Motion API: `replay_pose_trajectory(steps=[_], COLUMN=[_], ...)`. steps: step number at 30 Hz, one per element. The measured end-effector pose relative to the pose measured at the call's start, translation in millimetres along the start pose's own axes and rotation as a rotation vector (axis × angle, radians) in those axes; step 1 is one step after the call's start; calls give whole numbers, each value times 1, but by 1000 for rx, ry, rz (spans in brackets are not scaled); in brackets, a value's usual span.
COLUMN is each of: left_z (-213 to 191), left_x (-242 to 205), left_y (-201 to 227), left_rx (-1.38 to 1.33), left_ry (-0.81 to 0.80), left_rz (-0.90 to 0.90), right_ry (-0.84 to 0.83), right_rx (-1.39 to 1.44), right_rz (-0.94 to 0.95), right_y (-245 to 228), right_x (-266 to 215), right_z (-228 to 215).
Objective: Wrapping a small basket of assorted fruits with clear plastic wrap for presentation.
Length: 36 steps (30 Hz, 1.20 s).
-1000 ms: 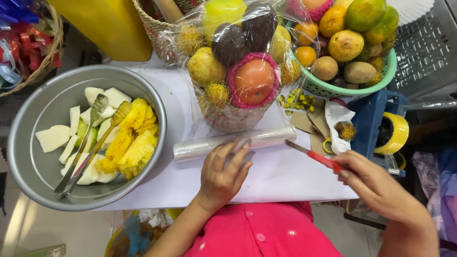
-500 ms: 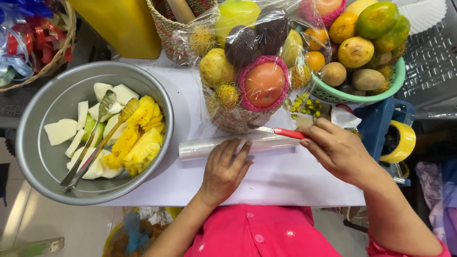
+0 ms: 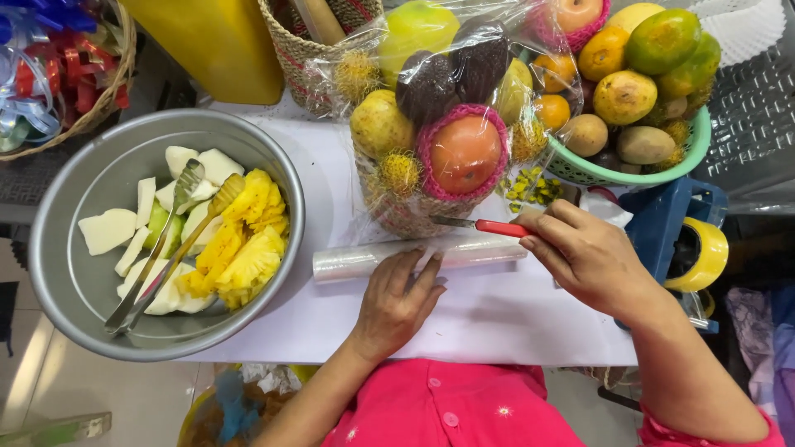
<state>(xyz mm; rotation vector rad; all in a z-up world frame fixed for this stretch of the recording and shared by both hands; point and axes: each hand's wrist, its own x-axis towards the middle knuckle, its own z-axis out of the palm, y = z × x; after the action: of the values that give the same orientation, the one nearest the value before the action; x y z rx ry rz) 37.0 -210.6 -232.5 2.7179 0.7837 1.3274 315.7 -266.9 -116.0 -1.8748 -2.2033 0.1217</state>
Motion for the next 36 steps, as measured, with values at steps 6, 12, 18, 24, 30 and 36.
replay_pose_trajectory(steps=[6, 12, 18, 24, 30, 36], left_z=[-14, -9, -10, -11, -11, -13], left_x=[22, 22, 19, 20, 19, 20], left_y=[3, -12, -17, -19, -20, -21], left_rx=[141, 259, 255, 233, 221, 237], left_ry=[65, 29, 40, 28, 35, 29], left_rz=[-4, -56, -62, -88, -75, -79], right_ry=[12, 84, 88, 82, 35, 13], right_rx=[-83, -94, -60, -57, -57, -128], right_rz=[-12, -99, -79, -2, 58, 105], right_y=[-2, 7, 19, 32, 58, 93], right_x=[3, -1, -5, -8, -10, -15], right_z=[-5, -16, -18, -22, -21, -20])
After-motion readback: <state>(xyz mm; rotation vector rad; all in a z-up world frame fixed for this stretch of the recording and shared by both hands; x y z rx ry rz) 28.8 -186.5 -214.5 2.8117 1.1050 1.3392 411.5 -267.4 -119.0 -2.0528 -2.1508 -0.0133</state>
